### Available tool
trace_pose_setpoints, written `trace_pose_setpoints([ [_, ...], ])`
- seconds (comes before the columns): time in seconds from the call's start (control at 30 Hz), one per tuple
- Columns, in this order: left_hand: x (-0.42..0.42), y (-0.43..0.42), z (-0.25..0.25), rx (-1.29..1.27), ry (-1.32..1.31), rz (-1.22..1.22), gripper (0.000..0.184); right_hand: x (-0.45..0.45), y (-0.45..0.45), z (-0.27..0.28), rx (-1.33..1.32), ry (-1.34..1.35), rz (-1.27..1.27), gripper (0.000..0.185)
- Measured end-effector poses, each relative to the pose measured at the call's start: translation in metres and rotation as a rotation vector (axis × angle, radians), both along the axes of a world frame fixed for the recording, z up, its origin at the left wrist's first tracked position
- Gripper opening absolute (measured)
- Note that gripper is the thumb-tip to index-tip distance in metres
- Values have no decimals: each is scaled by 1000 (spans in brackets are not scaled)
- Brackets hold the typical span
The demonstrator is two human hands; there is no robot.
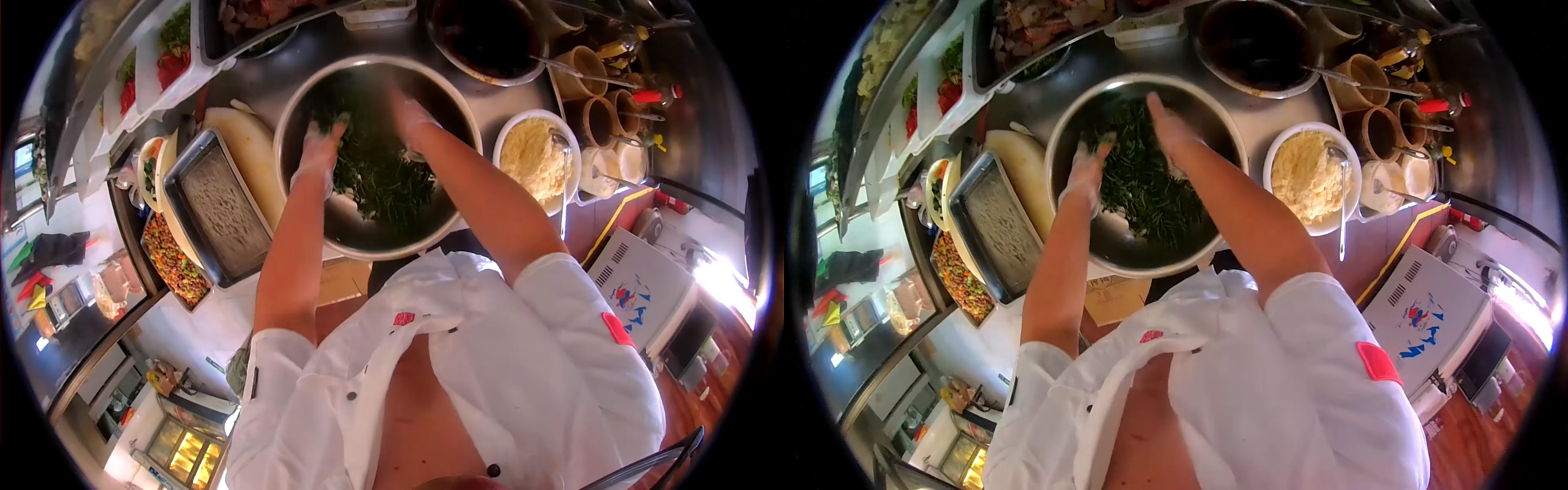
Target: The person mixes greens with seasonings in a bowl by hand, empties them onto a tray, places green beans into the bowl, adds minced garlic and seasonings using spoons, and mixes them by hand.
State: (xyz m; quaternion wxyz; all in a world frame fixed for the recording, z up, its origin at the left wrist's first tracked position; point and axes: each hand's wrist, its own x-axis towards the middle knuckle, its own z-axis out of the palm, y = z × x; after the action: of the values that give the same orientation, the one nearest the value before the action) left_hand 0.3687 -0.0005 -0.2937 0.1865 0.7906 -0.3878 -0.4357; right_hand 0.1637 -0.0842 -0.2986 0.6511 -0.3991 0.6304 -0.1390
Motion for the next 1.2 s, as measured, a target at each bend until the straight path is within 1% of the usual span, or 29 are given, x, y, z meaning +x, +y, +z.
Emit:
trace_pose_setpoints([
  [0.03,-24,-18,22,89,63,85,88,16,2,17,81,7,-102,99],
  [0.1,-42,-40,40,273,5,-74,88,24,3,54,12,224,182,77],
  [0.13,-35,-37,24,229,37,-149,88,24,9,39,14,146,174,79],
  [0.17,-32,-24,22,166,193,-43,86,23,13,27,10,67,165,82],
  [0.23,-39,14,76,29,498,164,81,-5,40,61,23,-24,145,81],
  [0.27,-23,35,32,-5,425,185,83,-22,53,78,25,-71,134,80],
  [0.33,-34,68,38,12,445,463,83,-47,82,55,-61,200,-106,89],
  [0.37,-46,79,41,20,457,605,84,-44,99,25,-3,100,-201,89],
  [0.4,-65,77,40,104,262,567,87,-38,118,-13,57,0,-295,88],
  [0.43,-84,73,39,187,69,523,91,-31,129,-31,115,-102,-392,88],
  [0.47,-93,63,60,246,62,386,96,-27,129,-17,180,-111,-356,89],
  [0.53,-86,54,74,179,236,219,102,-18,129,15,307,-127,-275,90],
  [0.57,-77,50,75,145,322,137,104,-27,125,35,265,-65,-154,90],
  [0.6,-59,54,46,76,304,88,107,-37,119,53,222,-3,-30,90],
  [0.63,-50,61,58,51,359,128,101,-45,116,67,180,56,96,90],
  [0.67,-40,72,72,86,512,214,101,-48,114,76,138,111,220,90],
  [0.7,-34,82,82,120,664,295,102,-49,112,80,204,66,51,90],
  [0.77,-43,106,66,256,847,670,106,-51,113,88,337,-22,-287,89],
  [0.8,-49,114,58,325,931,863,109,-38,119,99,511,-159,-403,89],
  [0.83,-63,114,54,283,884,806,112,-26,125,110,691,-268,-524,89],
  [0.87,-84,110,50,237,838,748,114,-13,142,70,696,-386,-494,89],
  [0.9,-93,106,48,193,793,688,117,-7,150,47,698,-503,-465,90],
  [1.0,-76,93,83,182,611,479,105,-12,153,42,311,-152,-80,90],
  [1.03,-58,93,85,57,621,408,102,-19,139,58,256,-37,58,94],
  [1.07,-43,91,90,23,626,378,100,-26,125,74,202,80,193,98],
  [1.1,-34,85,107,-9,630,350,99,-36,108,109,62,168,274,95],
  [1.13,-27,82,88,-30,586,403,96,-45,93,93,-71,225,256,94],
  [1.17,-20,76,54,-51,541,454,94,-46,86,79,-112,243,238,93],
  [1.2,-17,68,33,-69,496,503,91,-46,78,65,-153,262,220,91],
])
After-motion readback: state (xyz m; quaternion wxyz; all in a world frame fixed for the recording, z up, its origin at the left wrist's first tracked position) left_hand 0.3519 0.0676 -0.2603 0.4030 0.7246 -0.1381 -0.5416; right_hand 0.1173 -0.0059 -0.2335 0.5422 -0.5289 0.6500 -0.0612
